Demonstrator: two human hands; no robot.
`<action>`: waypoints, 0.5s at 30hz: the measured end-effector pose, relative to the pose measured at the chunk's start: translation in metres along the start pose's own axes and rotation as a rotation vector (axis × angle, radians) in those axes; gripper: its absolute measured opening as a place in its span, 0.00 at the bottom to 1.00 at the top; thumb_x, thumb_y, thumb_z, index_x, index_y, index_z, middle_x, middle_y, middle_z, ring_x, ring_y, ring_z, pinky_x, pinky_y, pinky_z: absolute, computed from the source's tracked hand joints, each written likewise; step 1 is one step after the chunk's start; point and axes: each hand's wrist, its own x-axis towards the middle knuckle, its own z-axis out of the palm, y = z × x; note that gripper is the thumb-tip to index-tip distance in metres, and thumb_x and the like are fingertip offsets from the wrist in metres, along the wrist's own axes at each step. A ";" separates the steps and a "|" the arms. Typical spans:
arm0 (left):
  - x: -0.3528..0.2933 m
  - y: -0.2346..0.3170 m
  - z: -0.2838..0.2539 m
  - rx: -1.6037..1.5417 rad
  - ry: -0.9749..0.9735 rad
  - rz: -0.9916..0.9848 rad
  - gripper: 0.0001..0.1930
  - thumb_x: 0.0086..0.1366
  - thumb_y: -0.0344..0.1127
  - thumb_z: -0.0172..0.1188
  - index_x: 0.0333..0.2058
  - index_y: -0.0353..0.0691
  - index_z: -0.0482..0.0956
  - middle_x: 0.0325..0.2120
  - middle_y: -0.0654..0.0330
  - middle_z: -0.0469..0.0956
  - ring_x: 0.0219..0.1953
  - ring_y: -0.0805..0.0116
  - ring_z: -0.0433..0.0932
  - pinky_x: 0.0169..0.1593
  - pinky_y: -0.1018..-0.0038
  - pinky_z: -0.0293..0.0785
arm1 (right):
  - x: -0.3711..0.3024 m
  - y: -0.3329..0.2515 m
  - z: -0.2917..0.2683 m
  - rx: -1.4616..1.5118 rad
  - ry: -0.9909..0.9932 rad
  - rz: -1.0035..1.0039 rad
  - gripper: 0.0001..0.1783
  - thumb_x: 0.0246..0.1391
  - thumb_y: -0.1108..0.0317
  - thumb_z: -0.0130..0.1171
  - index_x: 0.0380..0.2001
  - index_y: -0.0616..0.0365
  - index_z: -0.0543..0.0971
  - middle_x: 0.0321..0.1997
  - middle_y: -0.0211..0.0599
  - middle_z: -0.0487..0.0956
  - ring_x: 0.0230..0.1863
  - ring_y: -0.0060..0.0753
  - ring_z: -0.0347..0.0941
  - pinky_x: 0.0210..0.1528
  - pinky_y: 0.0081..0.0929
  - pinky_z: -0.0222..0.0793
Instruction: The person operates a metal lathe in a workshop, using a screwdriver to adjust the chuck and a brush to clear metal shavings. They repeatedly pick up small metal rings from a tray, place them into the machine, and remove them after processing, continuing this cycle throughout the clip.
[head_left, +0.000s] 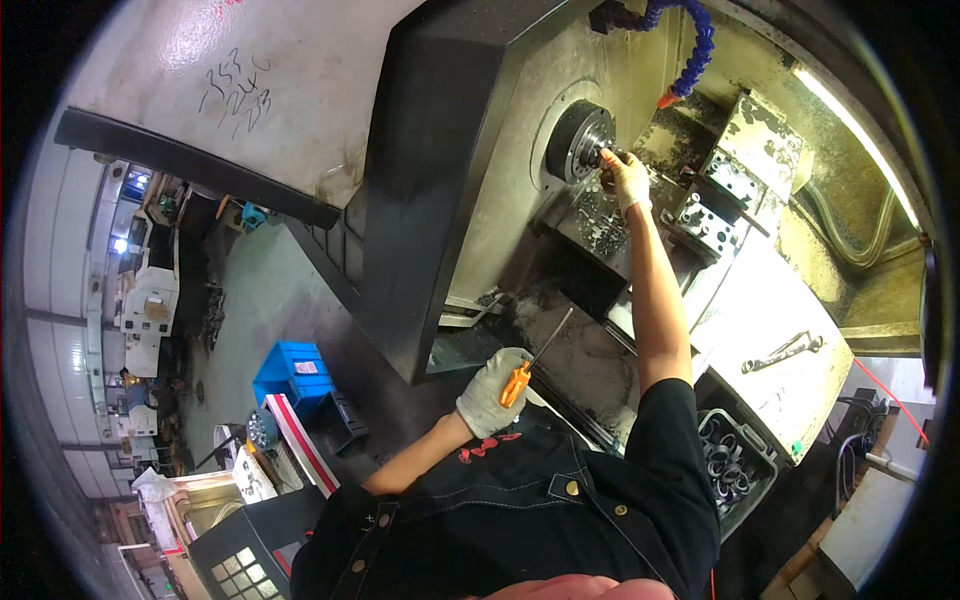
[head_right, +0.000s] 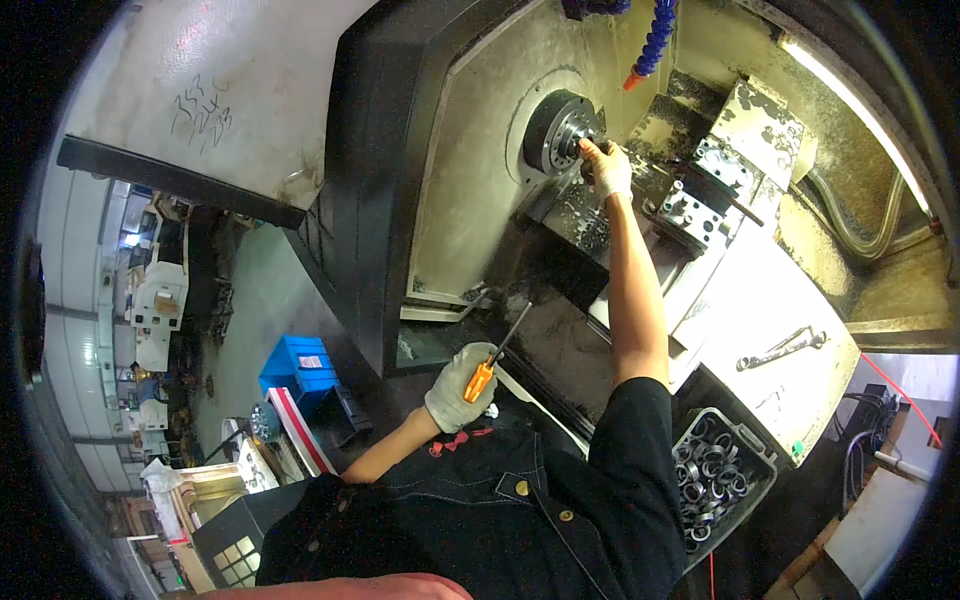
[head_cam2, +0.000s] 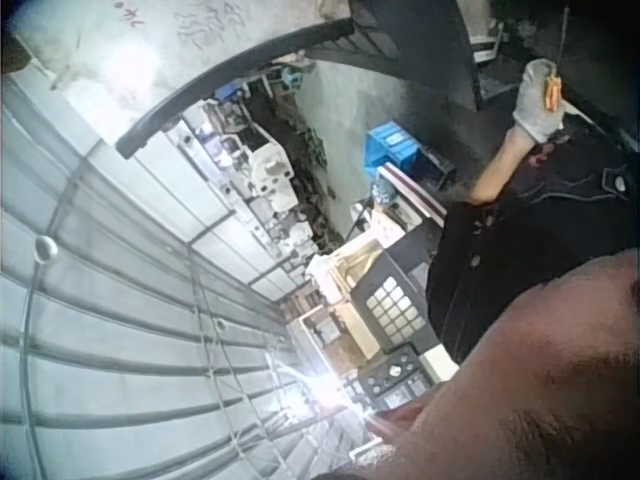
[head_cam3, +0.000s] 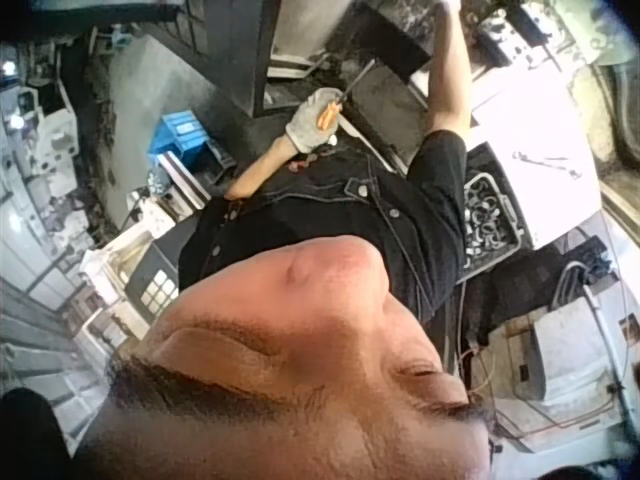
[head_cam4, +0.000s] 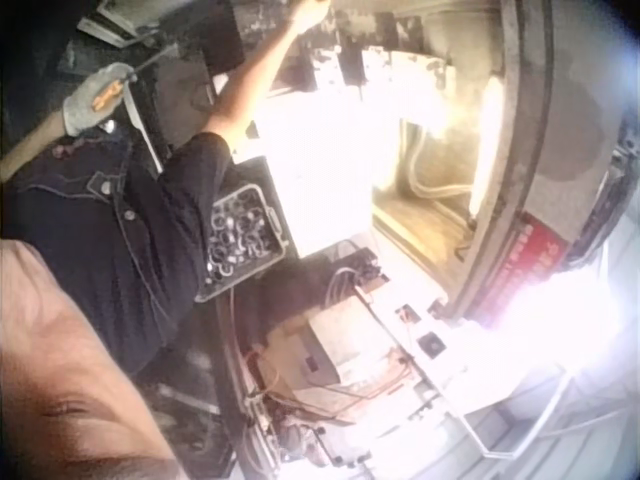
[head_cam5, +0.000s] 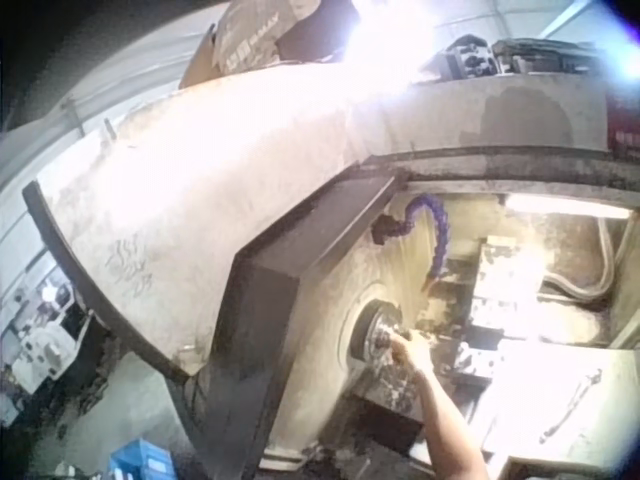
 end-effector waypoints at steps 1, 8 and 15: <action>0.000 -0.001 0.001 -0.008 0.000 0.005 0.21 0.53 0.29 0.57 0.47 0.34 0.68 0.42 0.47 0.70 0.45 0.46 0.72 0.49 0.61 0.69 | 0.004 0.000 -0.002 0.038 0.009 0.083 0.21 0.45 0.50 0.69 0.27 0.57 0.74 0.15 0.29 0.71 0.12 0.23 0.63 0.14 0.23 0.57; 0.008 -0.008 0.004 0.011 0.013 0.045 0.20 0.52 0.27 0.57 0.45 0.35 0.68 0.43 0.48 0.70 0.45 0.47 0.72 0.48 0.61 0.69 | 0.011 0.003 -0.009 -0.180 -0.047 0.007 0.22 0.47 0.51 0.68 0.35 0.57 0.76 0.26 0.29 0.75 0.21 0.21 0.69 0.20 0.23 0.67; 0.014 -0.007 0.011 0.000 0.010 0.051 0.19 0.53 0.27 0.57 0.45 0.35 0.68 0.42 0.48 0.71 0.44 0.48 0.72 0.48 0.62 0.70 | 0.002 0.002 -0.005 -0.286 -0.060 -0.114 0.26 0.46 0.50 0.67 0.40 0.61 0.77 0.28 0.31 0.77 0.24 0.21 0.71 0.26 0.22 0.69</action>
